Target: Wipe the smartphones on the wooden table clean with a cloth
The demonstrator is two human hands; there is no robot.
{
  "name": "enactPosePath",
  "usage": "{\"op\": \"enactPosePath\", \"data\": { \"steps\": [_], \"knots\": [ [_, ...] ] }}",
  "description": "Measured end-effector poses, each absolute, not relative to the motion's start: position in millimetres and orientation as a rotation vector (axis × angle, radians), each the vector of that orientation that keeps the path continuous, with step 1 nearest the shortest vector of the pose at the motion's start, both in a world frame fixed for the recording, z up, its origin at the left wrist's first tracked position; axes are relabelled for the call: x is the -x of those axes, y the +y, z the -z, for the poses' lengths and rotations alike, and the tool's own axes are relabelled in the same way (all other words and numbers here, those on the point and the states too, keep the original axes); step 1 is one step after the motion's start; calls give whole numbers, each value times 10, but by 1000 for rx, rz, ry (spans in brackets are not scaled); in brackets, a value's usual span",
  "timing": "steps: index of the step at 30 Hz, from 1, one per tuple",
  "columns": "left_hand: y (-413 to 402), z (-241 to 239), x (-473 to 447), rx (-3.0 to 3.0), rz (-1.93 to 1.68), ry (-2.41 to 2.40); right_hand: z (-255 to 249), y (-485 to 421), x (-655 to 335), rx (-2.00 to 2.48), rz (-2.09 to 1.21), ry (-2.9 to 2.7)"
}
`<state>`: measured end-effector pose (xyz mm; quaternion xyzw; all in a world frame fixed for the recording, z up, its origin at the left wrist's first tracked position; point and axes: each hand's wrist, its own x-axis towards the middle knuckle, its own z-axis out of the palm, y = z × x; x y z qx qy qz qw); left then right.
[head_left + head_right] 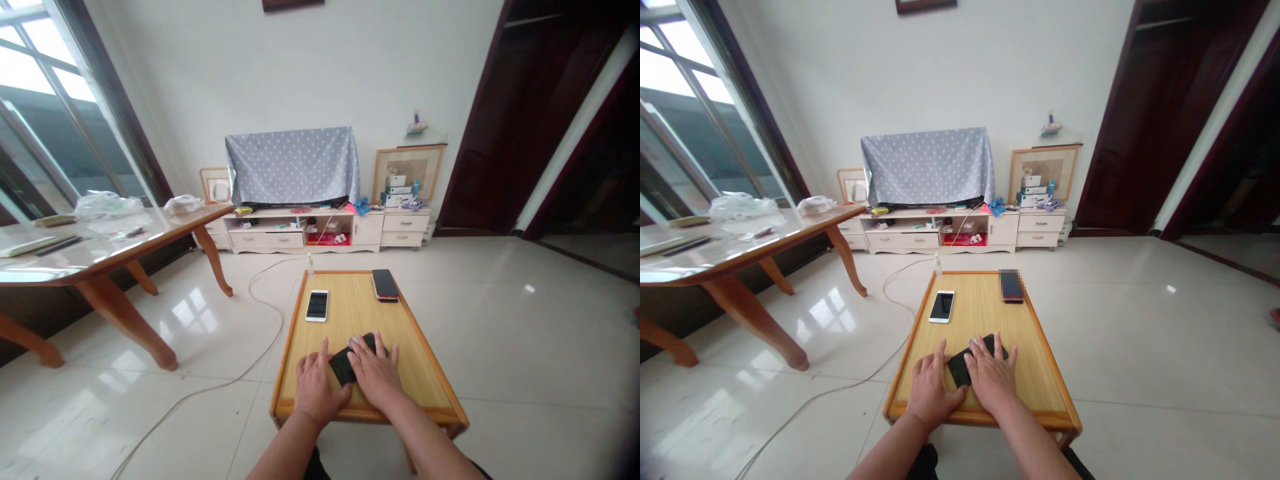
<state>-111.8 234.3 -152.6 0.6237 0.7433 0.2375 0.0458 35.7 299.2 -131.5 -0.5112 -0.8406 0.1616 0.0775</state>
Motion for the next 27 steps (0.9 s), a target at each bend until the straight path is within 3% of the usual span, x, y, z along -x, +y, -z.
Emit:
{"op": "enactPosePath", "data": {
  "steps": [5, 12, 19, 27],
  "knots": [
    [2356, 1519, 1107, -1929, -709, 2279, 1357, 2951, -352, 1242, -508, -2615],
    [2361, 1481, 1081, -1935, -684, 2271, 1352, 3390, -586, 1761, -465, -2359],
    [2369, 1470, 1055, -1919, -666, 2300, 1352, 3011, -466, 1223, -495, -2598],
    [2357, 1438, 1046, -1930, -640, 2292, 1356, 3270, -701, 1568, -298, -2325]
  ]
}}
